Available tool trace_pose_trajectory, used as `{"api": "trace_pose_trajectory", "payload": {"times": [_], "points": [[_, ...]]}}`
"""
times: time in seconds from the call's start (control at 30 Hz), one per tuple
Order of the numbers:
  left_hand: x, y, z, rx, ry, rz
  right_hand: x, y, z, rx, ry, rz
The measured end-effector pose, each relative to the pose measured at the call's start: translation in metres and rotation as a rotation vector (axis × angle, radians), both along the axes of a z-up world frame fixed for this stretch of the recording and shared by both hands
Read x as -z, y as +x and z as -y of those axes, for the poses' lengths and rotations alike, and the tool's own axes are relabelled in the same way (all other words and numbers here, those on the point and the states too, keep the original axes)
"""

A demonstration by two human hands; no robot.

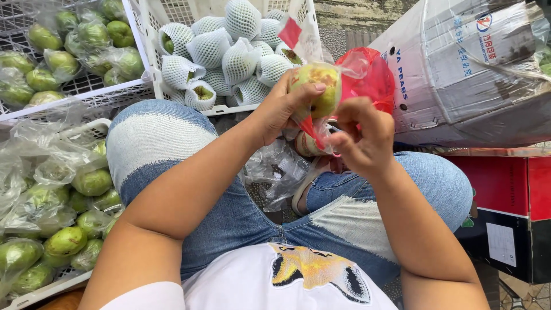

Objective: Wrapping guavas in protective foam nets and placing them into plastic bags for packing

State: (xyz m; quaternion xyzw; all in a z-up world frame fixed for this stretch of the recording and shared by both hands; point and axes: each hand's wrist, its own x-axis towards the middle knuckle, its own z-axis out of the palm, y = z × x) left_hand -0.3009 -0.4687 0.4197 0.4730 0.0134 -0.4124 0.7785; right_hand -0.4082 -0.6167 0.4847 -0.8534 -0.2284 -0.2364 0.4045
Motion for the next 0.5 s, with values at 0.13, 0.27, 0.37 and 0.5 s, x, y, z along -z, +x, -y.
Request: {"api": "trace_pose_trajectory", "payload": {"times": [0.13,0.27,0.37,0.5], "points": [[-0.017,-0.002,-0.009,-0.18,-0.172,0.191,-0.018,0.003,-0.007,-0.01,0.207,-0.263],[-0.01,0.002,-0.01,-0.253,-0.206,0.33,-0.009,0.001,0.0,0.044,0.007,-0.322],[0.018,0.013,-0.008,-0.215,-0.197,0.225,-0.001,0.0,0.011,0.267,-0.182,-0.201],[0.02,0.01,-0.005,-0.179,-0.317,-0.039,0.007,0.005,0.015,0.349,-0.29,-0.118]]}}
